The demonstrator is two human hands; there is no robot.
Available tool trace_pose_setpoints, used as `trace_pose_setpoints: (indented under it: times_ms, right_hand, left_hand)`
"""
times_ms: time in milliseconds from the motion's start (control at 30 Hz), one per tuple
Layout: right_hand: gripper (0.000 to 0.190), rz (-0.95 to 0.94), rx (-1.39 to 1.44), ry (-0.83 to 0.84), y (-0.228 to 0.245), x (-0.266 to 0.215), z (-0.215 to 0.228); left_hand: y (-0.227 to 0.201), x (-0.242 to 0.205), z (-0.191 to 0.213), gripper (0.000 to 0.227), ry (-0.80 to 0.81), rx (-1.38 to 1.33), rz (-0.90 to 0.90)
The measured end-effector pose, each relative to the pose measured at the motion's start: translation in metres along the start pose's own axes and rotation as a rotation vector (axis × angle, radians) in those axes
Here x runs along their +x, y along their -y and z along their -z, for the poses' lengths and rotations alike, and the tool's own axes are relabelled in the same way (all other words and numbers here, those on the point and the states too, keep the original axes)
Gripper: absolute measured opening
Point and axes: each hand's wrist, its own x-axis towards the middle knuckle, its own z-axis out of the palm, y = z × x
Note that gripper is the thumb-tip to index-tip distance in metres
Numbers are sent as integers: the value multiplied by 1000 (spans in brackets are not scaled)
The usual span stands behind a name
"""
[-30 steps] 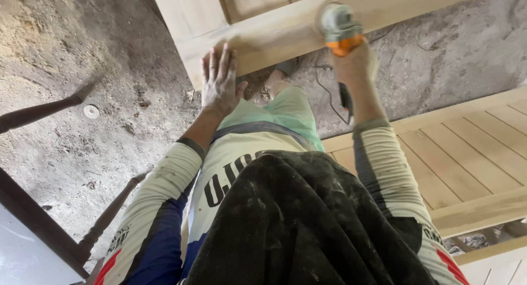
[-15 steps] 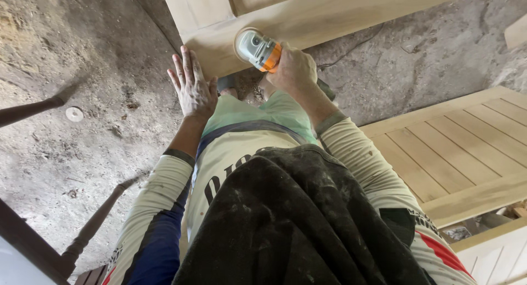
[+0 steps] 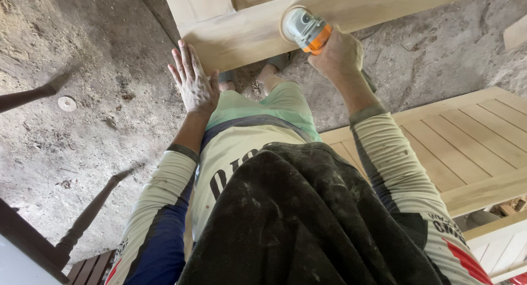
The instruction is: The person sands the surface and joints of a wooden door using a power grinder. They move the tool across the wooden door panels while holding the frame with their free hand.
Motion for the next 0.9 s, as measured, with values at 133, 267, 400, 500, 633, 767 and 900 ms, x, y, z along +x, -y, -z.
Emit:
trace_pose_setpoints:
  times_ms: [133,267,400,500,633,767,900]
  right_hand:
    - [62,29,-3,-54,-16,6,4]
    - [63,28,-38,-64,-28,12,11]
    - [61,56,-31,-90,-40,15,19]
    - [55,84,-20,-119,-50,16,24]
    - [54,39,-12,-114,-66,22,26]
    - [54,32,38,-134,-95,30,27]
    - [47,-86,192,-113,-135,43,26]
  left_hand:
    - [-9,-1,3,87,13,51,39]
    - [-25,12,5,89,131,169,93]
    - [-53,34,-5,90,239,188,18]
    - [-83,54,-20,88,248,217,-131]
    - [-126,75,-38,89,228,164,-270]
    - [-171,95,-55,92,259,132,-329]
    - [-208,108,-75,98,386,144,-326]
